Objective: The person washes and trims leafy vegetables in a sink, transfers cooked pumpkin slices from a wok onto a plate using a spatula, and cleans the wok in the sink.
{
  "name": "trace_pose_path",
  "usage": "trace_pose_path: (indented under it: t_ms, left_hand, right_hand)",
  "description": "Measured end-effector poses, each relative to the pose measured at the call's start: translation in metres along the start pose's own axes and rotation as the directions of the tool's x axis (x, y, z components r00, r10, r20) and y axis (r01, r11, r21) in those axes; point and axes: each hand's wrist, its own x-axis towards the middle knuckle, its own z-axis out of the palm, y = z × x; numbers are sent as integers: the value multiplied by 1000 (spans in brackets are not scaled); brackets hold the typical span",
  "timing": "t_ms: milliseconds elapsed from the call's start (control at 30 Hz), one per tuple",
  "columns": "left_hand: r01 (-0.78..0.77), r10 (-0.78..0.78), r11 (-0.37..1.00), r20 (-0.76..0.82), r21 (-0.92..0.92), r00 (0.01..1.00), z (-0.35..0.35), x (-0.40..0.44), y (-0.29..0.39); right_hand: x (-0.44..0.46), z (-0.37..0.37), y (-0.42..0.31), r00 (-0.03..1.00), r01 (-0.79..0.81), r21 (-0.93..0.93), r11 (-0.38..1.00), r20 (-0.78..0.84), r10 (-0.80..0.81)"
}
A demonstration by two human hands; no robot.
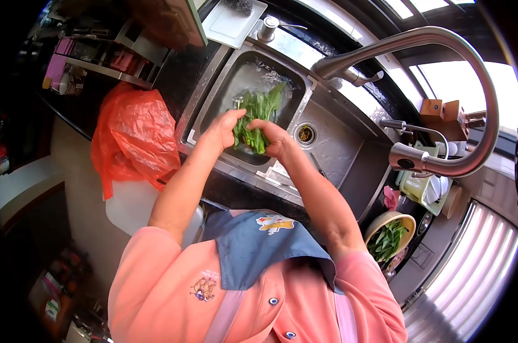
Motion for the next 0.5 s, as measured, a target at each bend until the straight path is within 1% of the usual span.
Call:
trace_pose_path:
  t_ms: [33, 133, 167, 200, 267, 300, 400, 433, 467, 500]
  left_hand:
    - [16, -15, 1000, 89, -17, 996, 9, -13, 6]
    - [-33, 41, 996, 103, -78, 994, 44, -45, 4]
    - [-23, 33, 996, 104, -91, 994, 57, -54, 3]
    - [-55, 66, 991, 86, -124, 994, 69, -65, 0]
    - [-121, 133, 975, 49, -188, 990, 93, -91, -6]
    - [-203, 224, 953, 71, -225, 972, 106, -109, -12]
    - [-326, 346, 894, 12, -309, 938, 136, -147, -24]
    - [-351, 373, 886, 13, -304, 928, 133, -143, -31]
    - [-220, 217, 945, -43, -243, 975, 126, -117, -33]
    - [-61, 41, 981, -115, -182, 993, 117, -77, -37]
  right_hand:
    - [-13, 1, -4, 1000, -7, -64, 998, 17, 8]
    - [-72, 46, -11, 984, 174, -196, 965, -8, -179]
    - [-93, 59, -13, 975, 217, -246, 944, 15, -220]
    - [-111, 69, -19, 968, 225, -409, 884, -7, -249]
    - [-145, 83, -29, 948, 202, -694, 691, -38, -316]
    - [-161, 93, -27, 919, 257, -727, 637, -20, -393]
    - [-200, 112, -26, 863, 338, -842, 421, 99, -496]
    - [-188, 99, -16, 797, 469, -792, 392, 188, -574]
    - [-155, 75, -16, 843, 244, -910, 335, 28, -537]
    - [-144, 66, -24, 905, 54, -926, 375, -113, -409]
